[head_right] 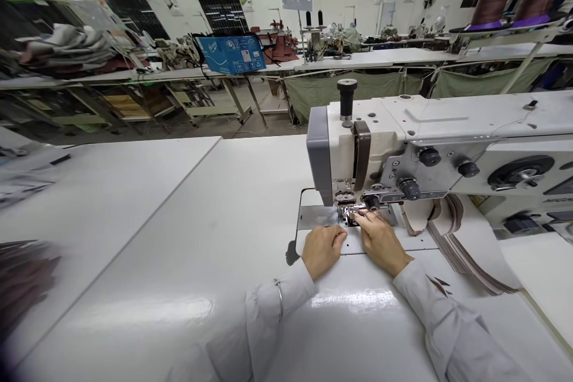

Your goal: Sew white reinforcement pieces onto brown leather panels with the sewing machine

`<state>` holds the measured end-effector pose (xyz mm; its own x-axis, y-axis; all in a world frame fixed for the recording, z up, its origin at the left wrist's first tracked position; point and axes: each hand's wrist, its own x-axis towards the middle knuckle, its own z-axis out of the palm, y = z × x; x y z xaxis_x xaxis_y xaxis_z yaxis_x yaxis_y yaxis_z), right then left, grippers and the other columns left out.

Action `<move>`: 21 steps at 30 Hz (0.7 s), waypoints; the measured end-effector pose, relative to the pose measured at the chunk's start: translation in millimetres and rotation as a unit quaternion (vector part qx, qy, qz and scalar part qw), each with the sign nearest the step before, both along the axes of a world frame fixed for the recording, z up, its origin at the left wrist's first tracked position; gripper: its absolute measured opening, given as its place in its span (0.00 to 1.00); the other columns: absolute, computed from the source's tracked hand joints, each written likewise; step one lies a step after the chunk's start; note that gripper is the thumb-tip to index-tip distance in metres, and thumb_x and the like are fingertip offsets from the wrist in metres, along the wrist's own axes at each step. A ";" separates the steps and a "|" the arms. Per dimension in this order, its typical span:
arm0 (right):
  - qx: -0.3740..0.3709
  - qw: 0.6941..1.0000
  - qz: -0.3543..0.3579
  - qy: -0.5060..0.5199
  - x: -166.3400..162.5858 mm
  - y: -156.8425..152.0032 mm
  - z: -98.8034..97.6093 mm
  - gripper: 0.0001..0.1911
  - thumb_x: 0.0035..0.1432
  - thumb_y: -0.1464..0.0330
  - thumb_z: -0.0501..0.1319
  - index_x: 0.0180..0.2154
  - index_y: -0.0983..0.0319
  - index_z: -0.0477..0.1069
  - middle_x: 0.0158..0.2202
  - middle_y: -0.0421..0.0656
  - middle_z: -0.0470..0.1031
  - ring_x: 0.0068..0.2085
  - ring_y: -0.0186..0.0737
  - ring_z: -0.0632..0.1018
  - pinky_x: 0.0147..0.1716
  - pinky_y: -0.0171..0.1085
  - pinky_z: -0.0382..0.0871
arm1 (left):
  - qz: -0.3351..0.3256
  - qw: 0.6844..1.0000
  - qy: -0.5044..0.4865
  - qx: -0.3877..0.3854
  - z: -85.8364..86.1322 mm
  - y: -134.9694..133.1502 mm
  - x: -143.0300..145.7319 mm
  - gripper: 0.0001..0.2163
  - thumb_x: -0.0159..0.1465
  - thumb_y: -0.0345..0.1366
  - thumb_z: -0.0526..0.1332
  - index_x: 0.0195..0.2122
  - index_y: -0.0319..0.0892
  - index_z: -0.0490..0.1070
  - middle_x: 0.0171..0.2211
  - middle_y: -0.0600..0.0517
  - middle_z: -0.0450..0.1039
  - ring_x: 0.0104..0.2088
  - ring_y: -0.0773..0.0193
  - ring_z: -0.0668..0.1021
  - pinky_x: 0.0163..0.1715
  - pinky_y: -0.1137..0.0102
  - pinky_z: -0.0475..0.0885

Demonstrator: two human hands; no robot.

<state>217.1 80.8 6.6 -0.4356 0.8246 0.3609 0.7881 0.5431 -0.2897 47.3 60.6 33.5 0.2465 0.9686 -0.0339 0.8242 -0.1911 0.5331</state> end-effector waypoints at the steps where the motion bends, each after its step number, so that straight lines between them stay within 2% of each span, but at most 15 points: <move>1: 0.000 1.000 0.017 0.007 2.2 -1.4 -0.4 0.19 0.59 0.76 0.44 0.46 0.62 0.67 0.48 0.47 0.67 0.50 0.40 0.66 0.50 0.41 0.60 | -0.003 1.000 0.003 -0.001 0.3 0.0 0.0 0.11 0.63 0.35 0.53 0.36 0.43 0.74 0.31 0.47 0.76 0.33 0.57 0.76 0.32 0.67 0.66; 4: -0.009 0.999 0.047 0.024 6.3 -1.8 -3.1 0.22 0.56 0.79 0.45 0.48 0.61 0.67 0.49 0.46 0.67 0.51 0.41 0.65 0.52 0.45 0.59 | -0.006 1.000 0.007 0.002 0.7 -1.0 0.5 0.11 0.63 0.35 0.52 0.37 0.43 0.74 0.31 0.48 0.76 0.33 0.58 0.76 0.32 0.67 0.66; 8: -0.028 0.997 0.018 0.065 8.4 1.6 -6.9 0.22 0.54 0.78 0.45 0.49 0.63 0.65 0.48 0.47 0.68 0.50 0.41 0.67 0.51 0.44 0.61 | -0.029 0.999 -0.024 0.016 -2.2 -5.0 0.4 0.10 0.61 0.32 0.54 0.37 0.44 0.75 0.30 0.50 0.76 0.31 0.60 0.75 0.32 0.68 0.67; 11: -0.034 0.997 0.009 0.072 9.5 3.6 -8.0 0.24 0.52 0.79 0.45 0.49 0.64 0.65 0.48 0.46 0.68 0.50 0.40 0.67 0.50 0.43 0.63 | -0.091 0.992 -0.066 0.063 -5.3 -5.9 -1.2 0.10 0.60 0.30 0.54 0.34 0.43 0.75 0.34 0.49 0.75 0.35 0.60 0.75 0.36 0.67 0.67; 14: -0.045 0.997 0.018 0.060 9.8 5.4 -8.1 0.26 0.50 0.81 0.45 0.49 0.63 0.66 0.48 0.45 0.69 0.49 0.39 0.67 0.50 0.41 0.63 | -0.183 0.967 -0.128 0.122 -7.9 -3.1 -1.9 0.09 0.59 0.28 0.55 0.29 0.42 0.75 0.40 0.49 0.74 0.45 0.58 0.72 0.46 0.64 0.64; 16: -0.050 0.997 0.016 0.053 10.1 6.8 -8.1 0.26 0.49 0.80 0.46 0.49 0.62 0.67 0.48 0.45 0.69 0.49 0.40 0.67 0.49 0.42 0.63 | -0.228 0.950 -0.176 0.117 -10.2 -0.9 0.3 0.09 0.59 0.26 0.55 0.28 0.42 0.74 0.38 0.51 0.75 0.46 0.60 0.73 0.52 0.62 0.61; 18: -0.052 0.997 0.011 0.047 11.2 8.6 -7.9 0.27 0.48 0.80 0.46 0.49 0.62 0.68 0.49 0.46 0.69 0.49 0.42 0.68 0.49 0.43 0.63 | -0.235 0.943 -0.218 0.087 -13.7 0.3 6.1 0.09 0.58 0.25 0.54 0.29 0.41 0.74 0.34 0.52 0.76 0.41 0.62 0.75 0.51 0.65 0.63; 21: -0.057 0.997 0.012 0.041 14.8 11.2 -6.2 0.27 0.47 0.80 0.46 0.48 0.62 0.68 0.48 0.46 0.69 0.48 0.41 0.69 0.48 0.42 0.64 | -0.213 0.941 -0.257 0.060 -19.0 1.2 19.5 0.10 0.58 0.25 0.53 0.31 0.40 0.74 0.34 0.50 0.76 0.37 0.63 0.76 0.42 0.70 0.69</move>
